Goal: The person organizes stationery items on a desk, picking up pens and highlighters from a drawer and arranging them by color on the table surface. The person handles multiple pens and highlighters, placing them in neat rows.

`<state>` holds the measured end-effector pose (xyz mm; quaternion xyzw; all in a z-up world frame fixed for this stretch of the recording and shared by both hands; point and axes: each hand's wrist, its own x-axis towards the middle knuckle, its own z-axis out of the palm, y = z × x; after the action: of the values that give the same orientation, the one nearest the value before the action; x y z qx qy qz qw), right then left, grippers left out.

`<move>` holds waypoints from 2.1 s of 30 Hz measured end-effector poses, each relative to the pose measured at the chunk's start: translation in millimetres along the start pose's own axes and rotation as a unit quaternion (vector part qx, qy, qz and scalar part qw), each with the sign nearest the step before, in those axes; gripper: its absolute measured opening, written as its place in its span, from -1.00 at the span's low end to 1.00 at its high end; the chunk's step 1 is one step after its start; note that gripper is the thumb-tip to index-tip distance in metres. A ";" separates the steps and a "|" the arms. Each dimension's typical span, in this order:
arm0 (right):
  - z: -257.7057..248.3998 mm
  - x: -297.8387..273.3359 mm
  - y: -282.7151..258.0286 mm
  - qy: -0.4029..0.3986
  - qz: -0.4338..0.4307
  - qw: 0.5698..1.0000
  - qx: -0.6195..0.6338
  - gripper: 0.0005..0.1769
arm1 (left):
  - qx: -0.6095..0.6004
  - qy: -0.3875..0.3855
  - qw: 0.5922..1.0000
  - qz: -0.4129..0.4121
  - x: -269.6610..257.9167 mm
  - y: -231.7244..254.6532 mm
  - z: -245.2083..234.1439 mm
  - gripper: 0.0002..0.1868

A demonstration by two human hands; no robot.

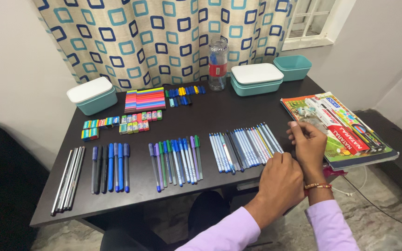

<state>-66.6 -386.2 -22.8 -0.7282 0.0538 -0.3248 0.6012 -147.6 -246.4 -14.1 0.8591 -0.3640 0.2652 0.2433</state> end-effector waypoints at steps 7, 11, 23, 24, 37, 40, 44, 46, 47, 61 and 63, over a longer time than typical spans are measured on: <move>0.0 0.1 -0.4 -0.002 -0.002 1.000 0.000 -0.83 | -0.016 0.018 1.000 -0.004 -0.4 2.5 -3.4 -0.74; 0.8 -1.7 -2.2 0.000 0.002 1.000 0.003 -0.83 | -0.052 0.023 0.998 0.006 -9.6 4.4 -20.7 -0.78; 1.9 -4.3 -3.3 -0.010 -0.006 1.000 0.006 -0.83 | 0.008 0.020 0.999 -0.042 -69.9 -28.2 -94.0 -0.73; 1.6 -5.0 -3.7 -0.010 -0.008 1.000 0.003 -0.83 | 0.010 0.019 0.999 -0.041 -73.1 -30.6 -94.7 -0.73; 3.0 -4.6 -4.4 -0.007 -0.003 1.000 0.005 -0.84 | 0.034 0.011 0.998 -0.046 -68.2 -37.9 -87.2 -0.62; 2.8 -3.9 -4.6 -0.009 0.000 1.000 0.011 -0.84 | 0.035 0.015 0.998 -0.044 -69.0 -36.7 -87.4 -0.62; 3.2 -5.0 -4.3 -0.008 -0.003 1.000 0.002 -0.84 | -0.002 0.033 0.999 -0.033 -73.4 -35.9 -97.1 -0.69; 2.3 -4.7 -2.9 -0.009 -0.005 1.000 -0.004 -0.84 | -0.029 0.048 0.998 -0.028 -76.5 -39.3 -106.0 -0.72; 2.2 -4.2 -1.9 -0.010 -0.009 1.000 -0.004 -0.84 | -0.036 0.063 0.997 -0.025 -76.2 -45.7 -111.9 -0.74; 0.6 -4.8 7.1 -0.024 -0.036 0.999 -0.023 -0.85 | -0.013 0.214 0.970 -0.115 -94.2 -160.7 -193.6 -0.85; 0.6 -4.3 8.4 -0.024 -0.037 0.999 -0.020 -0.85 | -0.025 0.226 0.965 -0.132 -99.2 -170.3 -199.3 -0.85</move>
<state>-67.0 -385.9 -32.3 -0.7493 0.0191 -0.3276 0.5752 -133.5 29.6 32.5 0.8106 -0.1898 0.4090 0.3737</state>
